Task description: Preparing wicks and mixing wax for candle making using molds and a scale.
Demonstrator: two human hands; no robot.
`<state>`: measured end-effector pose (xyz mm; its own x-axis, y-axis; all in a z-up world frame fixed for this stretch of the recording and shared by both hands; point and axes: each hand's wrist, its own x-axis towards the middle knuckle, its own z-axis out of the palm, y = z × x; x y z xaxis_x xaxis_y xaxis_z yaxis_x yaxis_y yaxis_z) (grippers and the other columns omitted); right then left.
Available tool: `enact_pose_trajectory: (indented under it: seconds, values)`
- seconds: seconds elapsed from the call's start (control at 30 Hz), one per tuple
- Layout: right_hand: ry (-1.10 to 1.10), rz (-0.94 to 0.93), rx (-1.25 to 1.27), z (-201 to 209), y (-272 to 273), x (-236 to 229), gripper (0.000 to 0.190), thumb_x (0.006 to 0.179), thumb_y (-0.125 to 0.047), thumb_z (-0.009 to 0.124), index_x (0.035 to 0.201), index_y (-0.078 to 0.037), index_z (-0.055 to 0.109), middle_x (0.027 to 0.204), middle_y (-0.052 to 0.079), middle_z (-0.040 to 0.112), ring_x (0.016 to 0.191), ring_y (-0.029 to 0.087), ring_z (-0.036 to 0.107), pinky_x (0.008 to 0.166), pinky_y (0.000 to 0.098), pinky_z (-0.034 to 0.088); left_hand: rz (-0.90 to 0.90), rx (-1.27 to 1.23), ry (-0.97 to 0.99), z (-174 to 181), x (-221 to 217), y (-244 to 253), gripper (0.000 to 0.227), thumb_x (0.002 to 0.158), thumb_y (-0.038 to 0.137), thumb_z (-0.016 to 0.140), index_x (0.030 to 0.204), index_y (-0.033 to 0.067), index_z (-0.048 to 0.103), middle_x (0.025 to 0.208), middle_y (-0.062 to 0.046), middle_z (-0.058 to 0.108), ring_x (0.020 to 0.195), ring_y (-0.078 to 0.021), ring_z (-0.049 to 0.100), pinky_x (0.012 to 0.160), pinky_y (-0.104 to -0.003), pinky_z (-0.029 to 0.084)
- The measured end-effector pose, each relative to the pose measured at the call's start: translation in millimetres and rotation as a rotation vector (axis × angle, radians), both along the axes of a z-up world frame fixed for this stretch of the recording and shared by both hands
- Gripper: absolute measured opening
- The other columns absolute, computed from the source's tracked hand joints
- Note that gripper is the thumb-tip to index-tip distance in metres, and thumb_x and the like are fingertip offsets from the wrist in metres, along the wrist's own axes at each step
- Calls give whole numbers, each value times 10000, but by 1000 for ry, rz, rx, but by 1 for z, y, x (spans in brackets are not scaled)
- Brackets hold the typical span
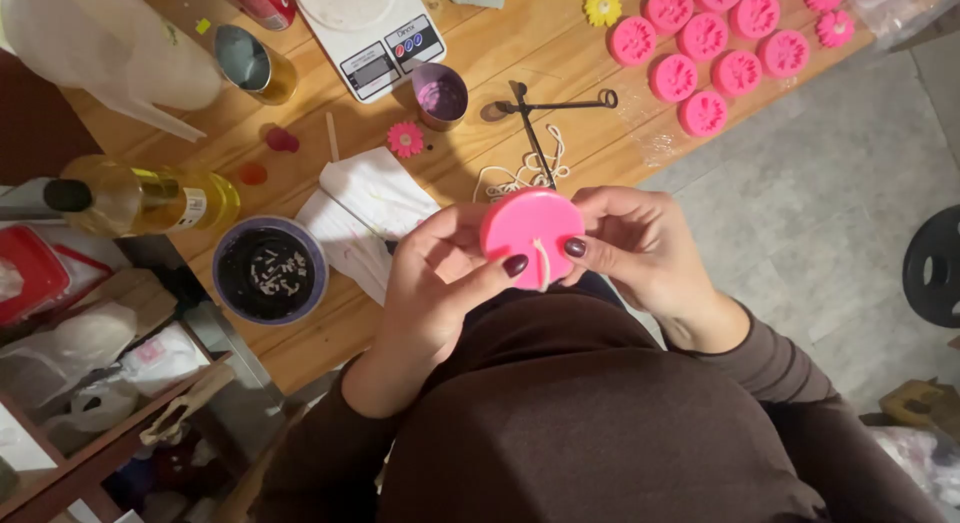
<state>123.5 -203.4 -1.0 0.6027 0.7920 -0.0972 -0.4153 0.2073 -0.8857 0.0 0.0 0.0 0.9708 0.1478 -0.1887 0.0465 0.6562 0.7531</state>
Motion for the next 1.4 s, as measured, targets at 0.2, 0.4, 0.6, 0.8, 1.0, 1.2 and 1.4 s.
enact_pose_trajectory:
  seconds: [0.2,0.4,0.6,0.8,1.0,1.2,1.4]
  values:
    - [-192,-138,-16,0,9,-17,168,999,29,696,1152,75,642,1093,136,680,950,203,723,857,338,625,117,-235,-50,-15,0,-17,322,953,-6,750,1250,-5,626,1150,-90,702,1096,-175,660,1020,-373,515]
    - [-203,-149,-1,2,12,-19,194,990,31,689,1170,77,632,1102,121,666,1001,207,729,901,357,647,107,-242,-61,-9,4,-18,270,968,3,725,1229,-18,659,1145,-101,714,1071,-179,674,994,-364,532]
    - [-542,-203,-112,0,6,-21,217,919,19,786,1098,79,678,1027,120,673,837,135,653,724,263,559,191,-130,-94,-13,0,-21,277,981,-39,704,1245,-37,619,1130,-117,702,997,-161,662,929,-328,537]
    - [-1188,-249,-13,3,7,-11,240,866,-17,833,1019,59,665,987,155,670,873,245,723,758,347,616,375,197,-161,-23,-2,-33,340,908,-171,683,1207,-47,578,1087,-97,663,990,-141,656,928,-292,548]
    - [-1473,-11,174,39,3,1,162,874,27,810,960,11,673,1026,182,683,910,323,755,757,385,662,282,382,-498,-3,-12,-24,343,878,-148,764,1121,-37,548,1136,-148,629,1023,-258,734,902,-446,664]
    - [-1512,-59,324,44,7,-2,259,925,-115,853,1013,48,672,1032,214,684,837,299,756,715,371,654,275,697,-749,-4,-16,-11,304,900,43,834,1010,-5,554,1072,-169,651,979,-323,741,905,-510,675]
    - [-1413,-13,261,42,-6,-4,251,946,-93,857,1077,53,699,1062,176,693,901,304,779,755,358,659,41,914,-987,17,-21,15,223,929,23,730,993,17,517,1201,-189,653,1096,-421,733,994,-614,629]
